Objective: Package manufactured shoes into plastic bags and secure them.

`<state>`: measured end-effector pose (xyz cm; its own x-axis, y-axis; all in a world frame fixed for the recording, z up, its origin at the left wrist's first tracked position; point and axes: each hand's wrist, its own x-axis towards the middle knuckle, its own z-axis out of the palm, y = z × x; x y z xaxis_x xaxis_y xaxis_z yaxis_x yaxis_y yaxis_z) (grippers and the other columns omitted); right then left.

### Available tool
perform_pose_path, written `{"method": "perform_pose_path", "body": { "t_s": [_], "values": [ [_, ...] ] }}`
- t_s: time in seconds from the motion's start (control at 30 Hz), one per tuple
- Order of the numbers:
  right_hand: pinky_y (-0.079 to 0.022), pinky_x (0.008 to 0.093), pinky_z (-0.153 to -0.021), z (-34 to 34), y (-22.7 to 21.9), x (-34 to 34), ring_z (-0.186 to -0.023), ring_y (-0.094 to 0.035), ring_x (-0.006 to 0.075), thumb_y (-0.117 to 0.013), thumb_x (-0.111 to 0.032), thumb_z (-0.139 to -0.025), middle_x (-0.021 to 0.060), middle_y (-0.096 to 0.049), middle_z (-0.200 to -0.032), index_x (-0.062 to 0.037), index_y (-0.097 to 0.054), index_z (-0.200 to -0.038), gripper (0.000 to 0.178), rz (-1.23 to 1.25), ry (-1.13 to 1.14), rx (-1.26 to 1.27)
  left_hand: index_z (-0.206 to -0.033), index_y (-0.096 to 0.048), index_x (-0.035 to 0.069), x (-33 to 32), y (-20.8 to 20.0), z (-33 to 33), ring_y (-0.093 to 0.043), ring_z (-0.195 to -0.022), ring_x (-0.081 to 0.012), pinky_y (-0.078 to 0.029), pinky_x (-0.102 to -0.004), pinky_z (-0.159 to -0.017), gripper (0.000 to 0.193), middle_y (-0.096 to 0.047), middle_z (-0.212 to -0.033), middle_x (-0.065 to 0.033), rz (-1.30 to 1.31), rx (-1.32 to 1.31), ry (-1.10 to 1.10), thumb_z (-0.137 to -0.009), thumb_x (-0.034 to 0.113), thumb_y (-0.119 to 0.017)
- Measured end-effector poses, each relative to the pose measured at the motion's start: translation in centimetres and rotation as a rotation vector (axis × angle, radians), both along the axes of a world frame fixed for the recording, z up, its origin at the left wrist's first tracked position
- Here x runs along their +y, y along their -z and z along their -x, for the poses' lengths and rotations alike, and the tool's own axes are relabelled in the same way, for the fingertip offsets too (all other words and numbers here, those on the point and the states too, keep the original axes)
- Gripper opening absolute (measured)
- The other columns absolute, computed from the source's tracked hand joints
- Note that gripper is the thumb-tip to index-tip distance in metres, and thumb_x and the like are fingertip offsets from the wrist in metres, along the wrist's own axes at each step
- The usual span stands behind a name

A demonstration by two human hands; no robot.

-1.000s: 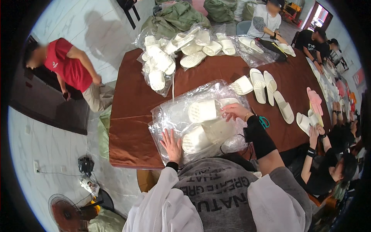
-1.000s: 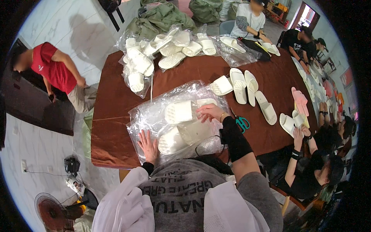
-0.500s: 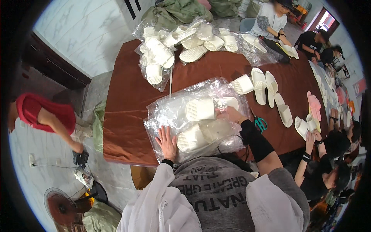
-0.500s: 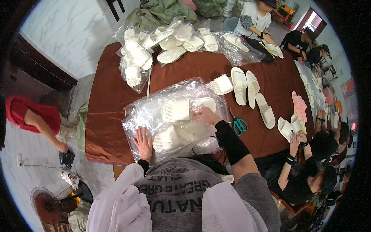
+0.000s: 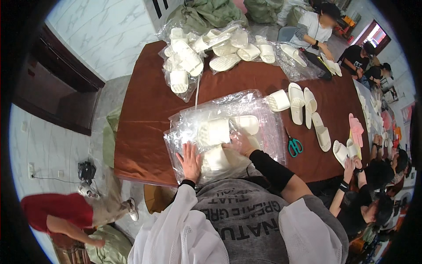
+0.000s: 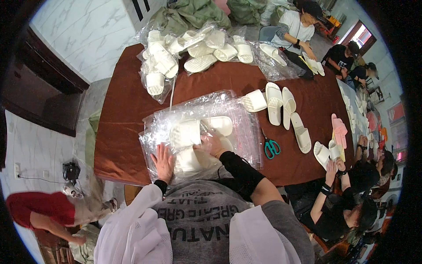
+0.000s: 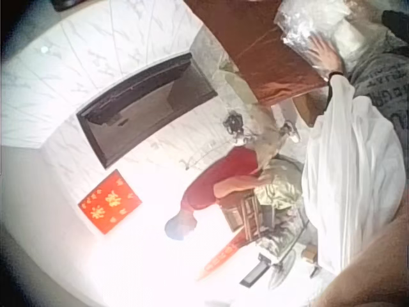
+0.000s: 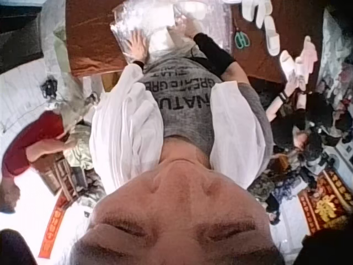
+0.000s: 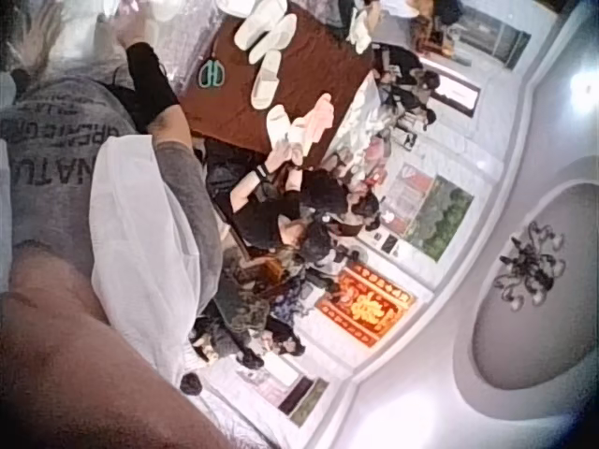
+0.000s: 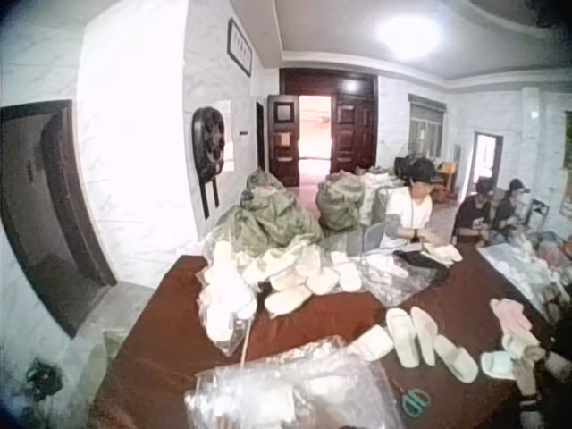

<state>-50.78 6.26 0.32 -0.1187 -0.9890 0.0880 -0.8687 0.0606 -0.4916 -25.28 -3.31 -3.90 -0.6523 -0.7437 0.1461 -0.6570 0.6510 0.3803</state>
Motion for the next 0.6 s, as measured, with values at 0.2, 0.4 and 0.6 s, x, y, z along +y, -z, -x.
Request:
{"method": "perform_pose_path", "body": {
  "t_s": [0.2,0.4,0.6],
  "values": [
    [-0.044,0.0443,-0.088,2.6,1.6,1.6,-0.095,-0.06,0.0318,-0.063,-0.041,-0.08,0.0161,-0.066,-0.092,-0.0108,-0.07,-0.094,0.034,0.123,0.261,-0.217,-0.146,-0.032,0.011,0.4,-0.7,0.6,-0.017,-0.144,-0.0287,-0.002,-0.0587,-0.113,0.055,-0.024,-0.154,-0.011,-0.008,0.04,-0.076,-0.095,0.028,-0.046],
    [-0.048,0.0447,-0.072,10.8,-1.5,9.3,-0.077,-0.062,0.0341,-0.071,-0.039,-0.071,0.0154,-0.064,-0.08,-0.0068,-0.067,-0.081,0.034,0.123,0.628,0.224,-0.146,-0.031,0.012,0.5,-0.6,1.0,-0.018,-0.144,-0.0271,-0.005,-0.0584,-0.113,0.058,-0.023,-0.155,-0.0096,0.028,0.004,-0.132,-0.094,0.029,-0.05],
    [-0.046,0.0427,-0.065,16.3,-7.8,14.4,-0.069,-0.059,0.0344,-0.076,-0.032,-0.072,0.0159,-0.063,-0.078,-0.0017,-0.066,-0.084,0.034,0.429,1.026,0.244,-0.146,-0.031,0.011,0.5,-0.6,1.0,-0.017,-0.144,-0.0267,-0.006,-0.0579,-0.114,0.059,-0.023,-0.155,-0.0091,0.022,0.007,-0.149,-0.093,0.031,-0.051]
  ]
}}
